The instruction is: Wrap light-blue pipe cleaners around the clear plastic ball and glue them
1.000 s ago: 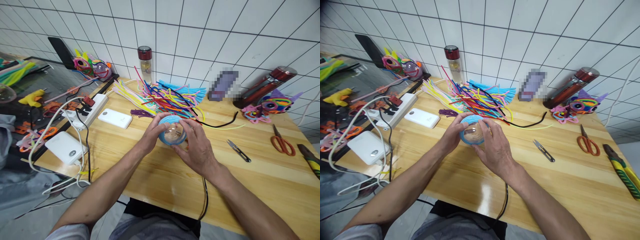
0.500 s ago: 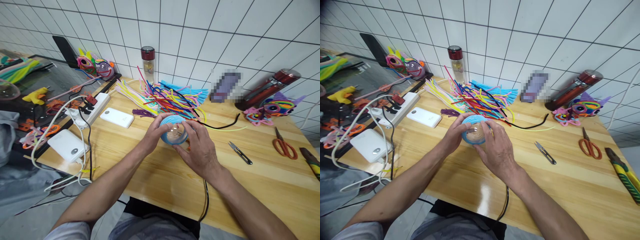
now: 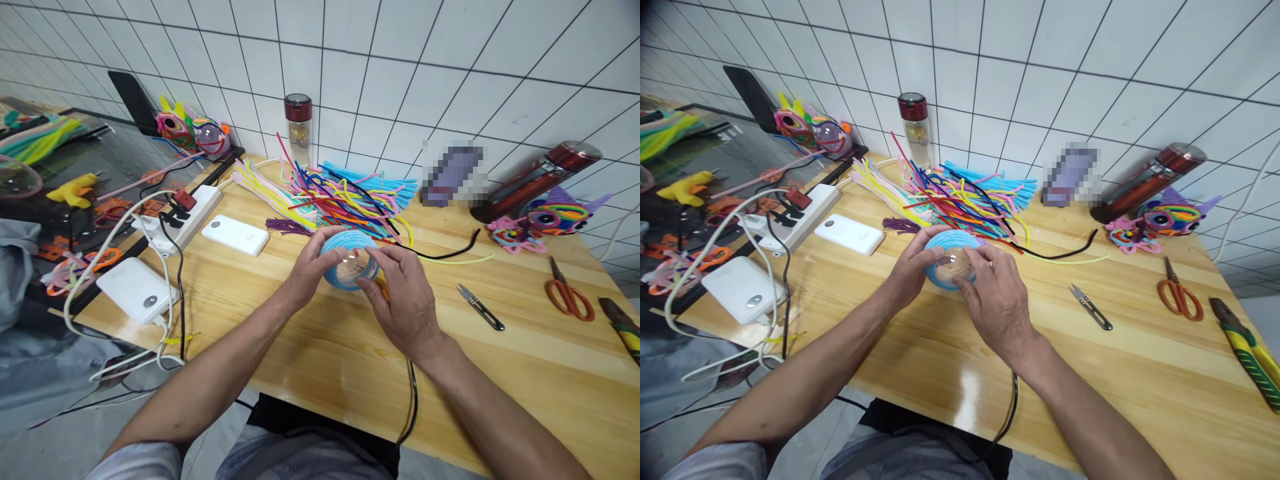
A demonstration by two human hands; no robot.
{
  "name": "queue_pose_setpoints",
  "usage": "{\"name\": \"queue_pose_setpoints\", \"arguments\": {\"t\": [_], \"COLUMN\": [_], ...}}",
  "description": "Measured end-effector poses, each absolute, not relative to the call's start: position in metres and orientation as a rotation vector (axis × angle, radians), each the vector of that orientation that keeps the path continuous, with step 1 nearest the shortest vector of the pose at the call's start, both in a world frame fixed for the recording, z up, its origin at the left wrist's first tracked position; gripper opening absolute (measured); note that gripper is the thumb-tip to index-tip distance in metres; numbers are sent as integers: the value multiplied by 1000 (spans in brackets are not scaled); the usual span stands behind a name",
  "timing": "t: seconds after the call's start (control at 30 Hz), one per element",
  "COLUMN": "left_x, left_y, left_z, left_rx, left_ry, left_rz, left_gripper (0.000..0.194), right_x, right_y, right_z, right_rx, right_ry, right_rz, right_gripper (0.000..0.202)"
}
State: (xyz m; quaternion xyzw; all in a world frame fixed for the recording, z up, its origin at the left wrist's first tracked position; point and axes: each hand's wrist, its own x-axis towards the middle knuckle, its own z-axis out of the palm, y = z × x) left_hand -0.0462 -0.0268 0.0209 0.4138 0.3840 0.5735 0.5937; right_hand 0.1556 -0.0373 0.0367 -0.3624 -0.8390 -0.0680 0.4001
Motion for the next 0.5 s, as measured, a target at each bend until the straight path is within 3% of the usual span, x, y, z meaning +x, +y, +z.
{"name": "queue_pose_setpoints", "arguments": {"t": [0.1,0.5], "left_x": [-45,-41], "left_y": [-27,-29], "left_z": [22,30], "left_rx": [934,816], "left_ry": [882,864], "left_rz": [1325,1282], "left_gripper": [57,59], "right_x": [157,157], "right_y": [-35,-38], "right_z": [37,38], "right_rx": [-912,-898], "right_ry": [-2105,-2106], "right_rz": [-175,-134], "right_gripper": [36,41]}}
